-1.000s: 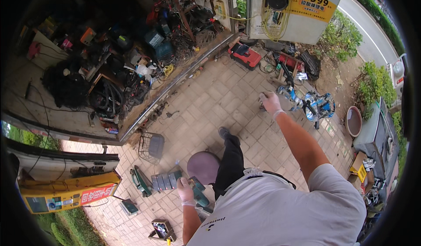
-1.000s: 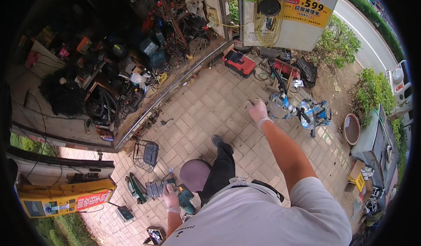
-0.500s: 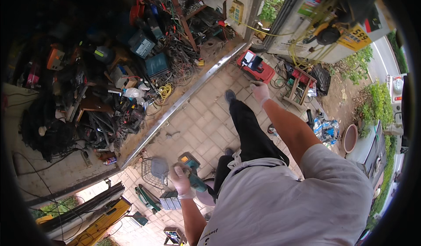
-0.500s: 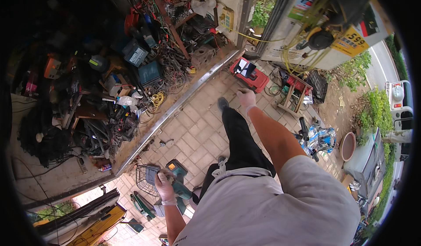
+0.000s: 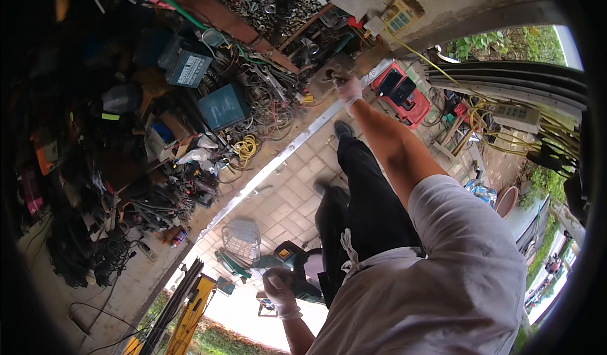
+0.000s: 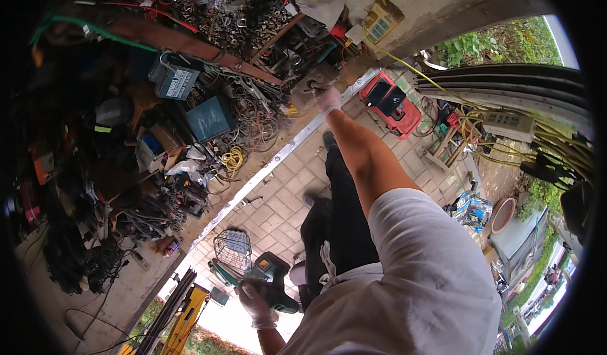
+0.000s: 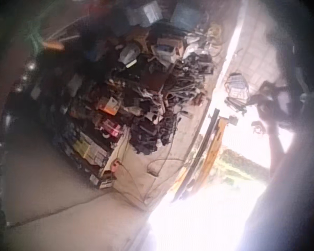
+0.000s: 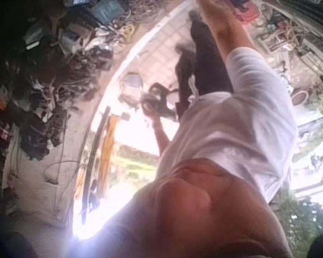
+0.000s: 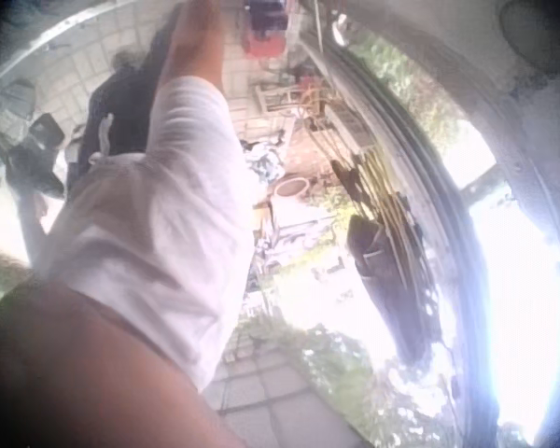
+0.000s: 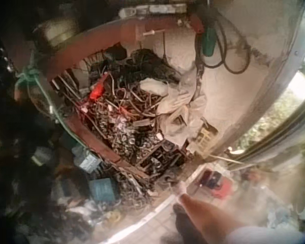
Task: The person uses a cordless drill to remove and install screws on an electric scooter's battery compartment, then uses a multimeter to test the battery terminals. The person also retrieves a screwdriver from a wall-mounted tool rack and adjusts the drill bit before continuing the repair.
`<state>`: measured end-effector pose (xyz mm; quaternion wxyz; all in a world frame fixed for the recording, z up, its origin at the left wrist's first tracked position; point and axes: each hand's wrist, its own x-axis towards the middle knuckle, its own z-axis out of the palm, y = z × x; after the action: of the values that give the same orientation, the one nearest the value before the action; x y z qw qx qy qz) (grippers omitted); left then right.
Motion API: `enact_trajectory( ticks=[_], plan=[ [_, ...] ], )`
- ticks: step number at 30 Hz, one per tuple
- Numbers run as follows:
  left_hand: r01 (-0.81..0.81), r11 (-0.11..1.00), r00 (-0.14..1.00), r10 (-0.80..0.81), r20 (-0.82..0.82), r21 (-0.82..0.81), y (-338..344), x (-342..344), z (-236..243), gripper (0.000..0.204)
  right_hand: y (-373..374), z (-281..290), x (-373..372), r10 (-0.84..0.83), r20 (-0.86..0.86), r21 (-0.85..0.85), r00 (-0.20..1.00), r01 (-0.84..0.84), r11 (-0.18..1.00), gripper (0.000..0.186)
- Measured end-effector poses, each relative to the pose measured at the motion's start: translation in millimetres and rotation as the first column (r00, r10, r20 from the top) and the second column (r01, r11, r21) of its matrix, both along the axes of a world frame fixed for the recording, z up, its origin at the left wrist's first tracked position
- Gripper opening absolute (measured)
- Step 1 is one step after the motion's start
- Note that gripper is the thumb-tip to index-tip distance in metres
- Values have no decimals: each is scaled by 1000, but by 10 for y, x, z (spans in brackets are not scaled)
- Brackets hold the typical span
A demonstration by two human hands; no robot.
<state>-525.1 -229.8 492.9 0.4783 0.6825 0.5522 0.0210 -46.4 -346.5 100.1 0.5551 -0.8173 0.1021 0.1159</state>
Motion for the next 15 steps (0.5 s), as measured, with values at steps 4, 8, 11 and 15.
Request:
enact_trajectory(
  ticks=[4, 8, 11, 15],
  plan=[
    [60, 996, 998, -62, -27, -61, 89, 268, 55, 51, 51, -179, 36, 35, -89, -18, 995, -37, 999, 20],
    [47, 992, 999, -50, -21, -114, 163, 378, 38, 52, 77, -140, 19, 51, -7, -185, 999, -52, 981, 21],
    [108, 989, 994, -108, 9, -97, 227, 382, 3, 52, 105, -51, 30, 145, 28, -332, 989, -128, 934, 24],
    [93, 991, 995, -95, -11, -93, 312, 315, -43, 52, 184, 23, 87, 346, 64, -511, 936, -266, 817, 26]
  ],
)
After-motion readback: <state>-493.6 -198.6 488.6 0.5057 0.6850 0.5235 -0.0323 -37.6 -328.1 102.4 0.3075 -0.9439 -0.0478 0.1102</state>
